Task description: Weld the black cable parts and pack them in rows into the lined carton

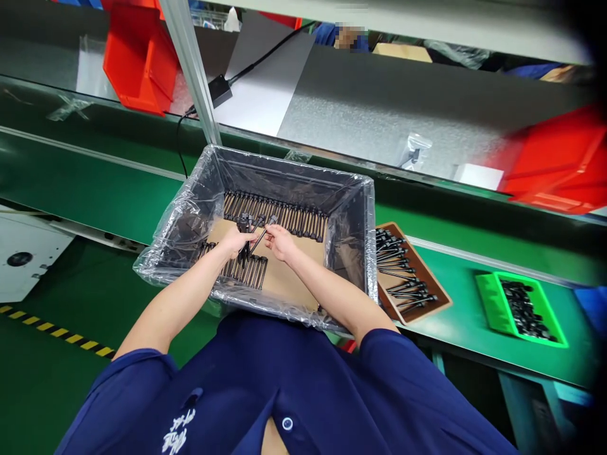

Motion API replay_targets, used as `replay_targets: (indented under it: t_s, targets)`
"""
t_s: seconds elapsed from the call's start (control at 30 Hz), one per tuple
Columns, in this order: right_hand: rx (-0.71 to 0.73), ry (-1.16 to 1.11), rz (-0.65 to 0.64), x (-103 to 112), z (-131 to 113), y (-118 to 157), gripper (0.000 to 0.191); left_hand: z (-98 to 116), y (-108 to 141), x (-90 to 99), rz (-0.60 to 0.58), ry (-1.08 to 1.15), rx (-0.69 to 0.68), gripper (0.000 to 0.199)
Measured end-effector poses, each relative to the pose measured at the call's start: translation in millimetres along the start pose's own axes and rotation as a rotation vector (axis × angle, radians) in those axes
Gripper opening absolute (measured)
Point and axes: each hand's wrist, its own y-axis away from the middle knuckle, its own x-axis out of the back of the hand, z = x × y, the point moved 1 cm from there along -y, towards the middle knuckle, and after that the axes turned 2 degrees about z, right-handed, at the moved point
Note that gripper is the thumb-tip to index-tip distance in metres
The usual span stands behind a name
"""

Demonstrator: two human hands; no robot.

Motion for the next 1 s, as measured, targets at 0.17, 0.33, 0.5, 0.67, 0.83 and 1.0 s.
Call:
replay_targets:
  t_s: [0.17,0.33,0.5,0.67,0.83,1.0]
  targets:
    - [-0.107,0.481,0.196,42.2,5.5,-24.0,0.020,9.2,-3.2,3.3,0.106,0.026,-0.014,0.036]
    - [-0.374,0.719,0.263,76.8,72.4,-15.6,0.019,17.5,-3.9,3.9,0.149,0.056,-0.027,0.034]
    - [-0.451,0.800,0.260,80.1,111.7,-11.1,0.017,19.2,-5.5,3.9,0.193,0.047,-0.011,0.032]
    - [-0.432,0.826,0.211,74.2,116.8,-12.8,0.022,16.7,-5.7,2.7,0.188,0.058,-0.013,0.031]
    - [-0.403,0.807,0.156,72.3,121.4,-10.4,0.027,13.4,-5.6,2.8,0.138,0.049,-0.031,0.035]
    - [-0.404,0.791,0.059,75.3,116.3,-8.4,0.029,8.3,-7.0,5.5,0.080,0.001,-0.061,0.034]
